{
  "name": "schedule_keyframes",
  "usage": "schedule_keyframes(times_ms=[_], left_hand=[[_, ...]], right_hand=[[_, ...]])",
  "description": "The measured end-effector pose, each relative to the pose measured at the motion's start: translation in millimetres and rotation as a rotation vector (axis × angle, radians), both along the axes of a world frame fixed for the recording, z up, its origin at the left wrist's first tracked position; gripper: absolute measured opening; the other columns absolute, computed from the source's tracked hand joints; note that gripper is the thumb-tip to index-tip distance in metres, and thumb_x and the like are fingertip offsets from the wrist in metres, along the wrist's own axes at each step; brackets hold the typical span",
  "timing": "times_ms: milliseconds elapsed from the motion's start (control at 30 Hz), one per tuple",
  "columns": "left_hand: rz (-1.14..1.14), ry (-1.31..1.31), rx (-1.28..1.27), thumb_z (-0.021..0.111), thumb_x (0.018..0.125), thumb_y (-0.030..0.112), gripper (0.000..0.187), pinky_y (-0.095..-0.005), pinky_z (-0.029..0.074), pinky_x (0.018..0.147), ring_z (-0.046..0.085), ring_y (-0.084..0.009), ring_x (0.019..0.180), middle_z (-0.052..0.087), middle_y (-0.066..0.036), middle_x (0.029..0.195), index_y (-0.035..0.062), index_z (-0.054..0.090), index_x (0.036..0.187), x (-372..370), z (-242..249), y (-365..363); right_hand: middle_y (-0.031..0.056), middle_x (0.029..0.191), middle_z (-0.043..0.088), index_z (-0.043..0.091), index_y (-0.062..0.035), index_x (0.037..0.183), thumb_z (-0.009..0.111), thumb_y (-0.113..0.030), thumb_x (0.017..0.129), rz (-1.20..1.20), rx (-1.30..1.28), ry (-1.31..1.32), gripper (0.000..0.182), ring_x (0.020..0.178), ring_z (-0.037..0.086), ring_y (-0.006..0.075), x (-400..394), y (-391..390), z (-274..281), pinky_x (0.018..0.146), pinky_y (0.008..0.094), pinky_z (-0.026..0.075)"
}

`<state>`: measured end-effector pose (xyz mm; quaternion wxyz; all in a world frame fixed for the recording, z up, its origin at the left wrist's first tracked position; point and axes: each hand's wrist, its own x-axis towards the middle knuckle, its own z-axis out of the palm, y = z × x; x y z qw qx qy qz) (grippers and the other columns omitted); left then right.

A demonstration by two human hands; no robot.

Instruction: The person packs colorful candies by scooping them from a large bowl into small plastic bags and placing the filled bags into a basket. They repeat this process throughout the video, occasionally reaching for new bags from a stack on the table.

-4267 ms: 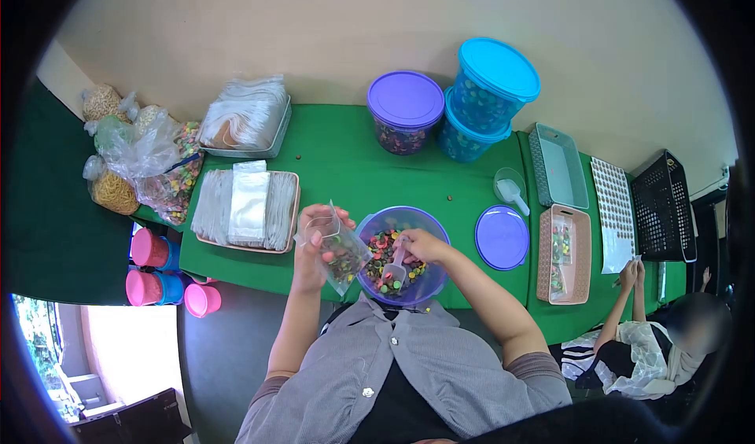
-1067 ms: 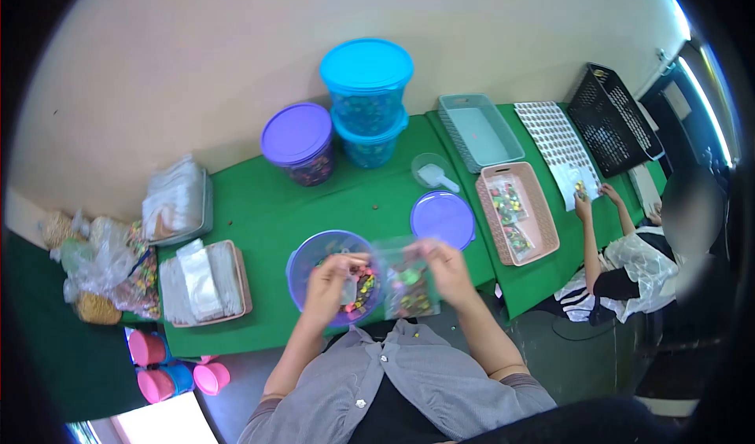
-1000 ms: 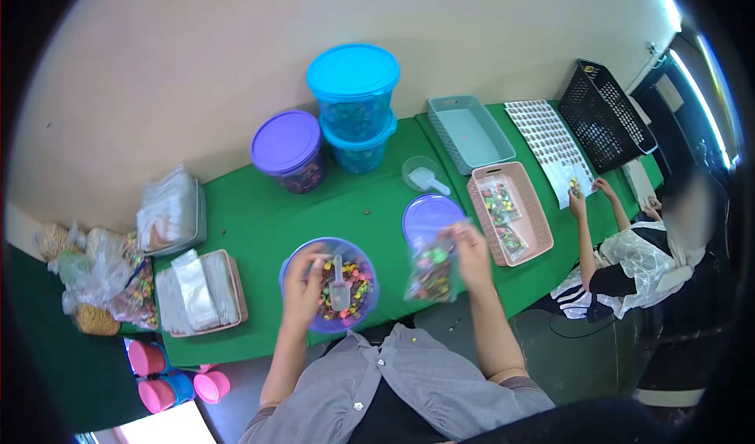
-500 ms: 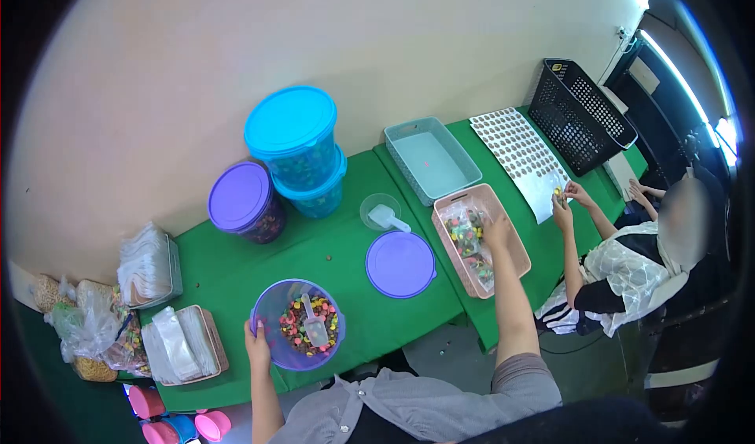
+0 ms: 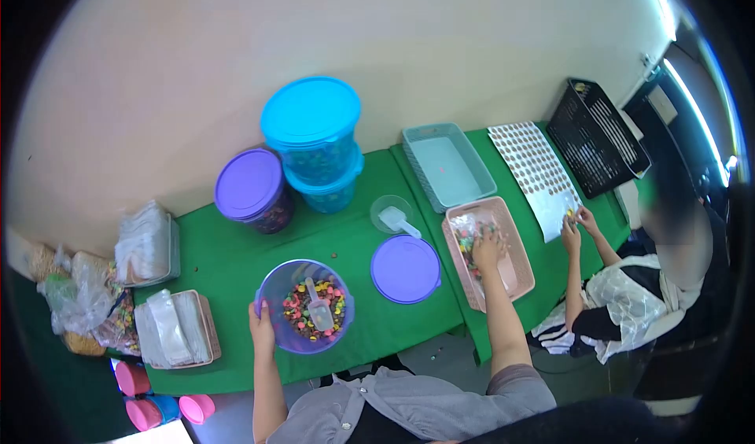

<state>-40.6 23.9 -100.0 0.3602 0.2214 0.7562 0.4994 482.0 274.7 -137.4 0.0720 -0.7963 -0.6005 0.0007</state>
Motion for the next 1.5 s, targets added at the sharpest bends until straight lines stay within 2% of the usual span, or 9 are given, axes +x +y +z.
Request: schedule_keyframes(times_ms=[200, 533, 700, 867, 1067, 1267, 1333, 1433, 1500], left_hand=[[0.146, 0.272, 0.261, 0.055, 0.097, 0.028, 0.033, -0.0369, 0.043, 0.096, 0.055, -0.0242, 0.111, 0.055, -0.013, 0.124, 0.0033, 0.054, 0.120, -25.2, 25.9, -18.2], [0.325, 1.112, -0.180, 0.060, 0.087, 0.013, 0.036, -0.0470, 0.032, 0.109, 0.041, -0.0410, 0.126, 0.049, -0.023, 0.131, 0.0031, 0.055, 0.121, -193.6, 47.7, -134.6], [0.099, 0.952, -0.158, 0.058, 0.090, 0.019, 0.035, -0.0483, 0.029, 0.111, 0.040, -0.0424, 0.129, 0.047, -0.024, 0.137, 0.0057, 0.058, 0.123, -249.6, -7.7, -170.9], [0.194, 0.947, -0.124, 0.057, 0.091, 0.020, 0.035, -0.0492, 0.029, 0.111, 0.040, -0.0444, 0.129, 0.048, -0.022, 0.137, 0.0068, 0.059, 0.123, -242.1, -7.4, -172.7], [0.527, 0.890, 0.091, 0.061, 0.086, 0.010, 0.063, -0.0523, 0.024, 0.112, 0.019, -0.0469, 0.139, 0.011, -0.028, 0.151, 0.0036, 0.032, 0.142, -233.9, 23.7, -187.8], [0.787, 0.829, 0.301, 0.061, 0.084, 0.002, 0.065, -0.0497, 0.025, 0.112, 0.021, -0.0427, 0.140, 0.017, -0.023, 0.148, 0.0028, 0.031, 0.142, -247.6, 31.4, -216.1], [0.791, 0.832, 0.350, 0.062, 0.084, 0.003, 0.067, -0.0489, 0.025, 0.112, 0.022, -0.0412, 0.140, 0.015, -0.023, 0.149, 0.0036, 0.030, 0.142, -248.0, 43.9, -214.1], [0.691, 0.543, 0.541, 0.070, 0.083, 0.010, 0.073, -0.0478, 0.025, 0.113, 0.022, -0.0371, 0.141, 0.012, -0.023, 0.153, 0.0051, 0.029, 0.143, -235.8, 75.9, -198.5], [0.387, -0.060, 0.970, 0.076, 0.081, 0.011, 0.083, -0.0434, 0.034, 0.108, 0.040, -0.0305, 0.133, 0.031, -0.023, 0.149, 0.0067, 0.024, 0.146, -220.1, 105.1, -180.9]], right_hand=[[0.0229, 0.153, 0.026, 0.033, -0.0118, 0.148, 0.052, -0.034, 0.095, 0.368, 0.215, 0.260, 0.061, 0.142, 0.013, 0.0482, -149.8, -22.0, 83.7, 0.113, 0.0601, 0.008], [0.0225, 0.149, 0.032, 0.027, -0.0025, 0.148, 0.058, -0.017, 0.092, 1.422, 0.025, 0.775, 0.065, 0.142, 0.020, 0.0438, -485.0, -207.5, 178.4, 0.115, 0.0498, 0.020], [0.0225, 0.115, 0.059, 0.045, 0.0003, 0.135, 0.060, -0.023, 0.092, 1.403, -0.444, 1.030, 0.051, 0.106, 0.058, 0.0313, -611.9, -264.2, 101.3, 0.091, 0.0407, 0.046], [0.0138, 0.083, 0.065, 0.057, 0.0019, 0.116, 0.062, -0.032, 0.092, 1.089, -0.663, 1.006, 0.042, 0.073, 0.062, 0.0239, -700.6, -291.8, 21.6, 0.069, 0.0357, 0.050], [0.0219, 0.087, 0.068, 0.068, 0.0010, 0.090, 0.059, -0.030, 0.091, 1.092, -0.533, 0.813, 0.033, 0.076, 0.066, 0.0375, -708.8, -295.5, 14.3, 0.070, 0.0453, 0.049], [0.0220, 0.086, 0.066, 0.061, 0.0017, 0.095, 0.051, -0.023, 0.097, 1.225, -0.237, 0.496, 0.027, 0.081, 0.066, 0.0368, -681.9, -285.6, 71.8, 0.071, 0.0429, 0.049], [0.0210, 0.083, 0.065, 0.058, 0.0023, 0.094, 0.049, -0.021, 0.098, 1.245, -0.231, 0.754, 0.025, 0.079, 0.065, 0.0346, -670.7, -279.0, 85.6, 0.070, 0.0415, 0.049], [0.0200, 0.080, 0.061, 0.052, 0.0020, 0.089, 0.048, -0.019, 0.099, 1.303, -0.262, 1.030, 0.024, 0.075, 0.061, 0.0342, -638.1, -269.8, 121.6, 0.068, 0.0410, 0.047], [0.0201, 0.079, 0.058, 0.050, 0.0012, 0.086, 0.048, -0.019, 0.099, 1.347, -0.291, 1.048, 0.024, 0.073, 0.059, 0.0359, -610.9, -266.3, 149.1, 0.066, 0.0418, 0.046]])
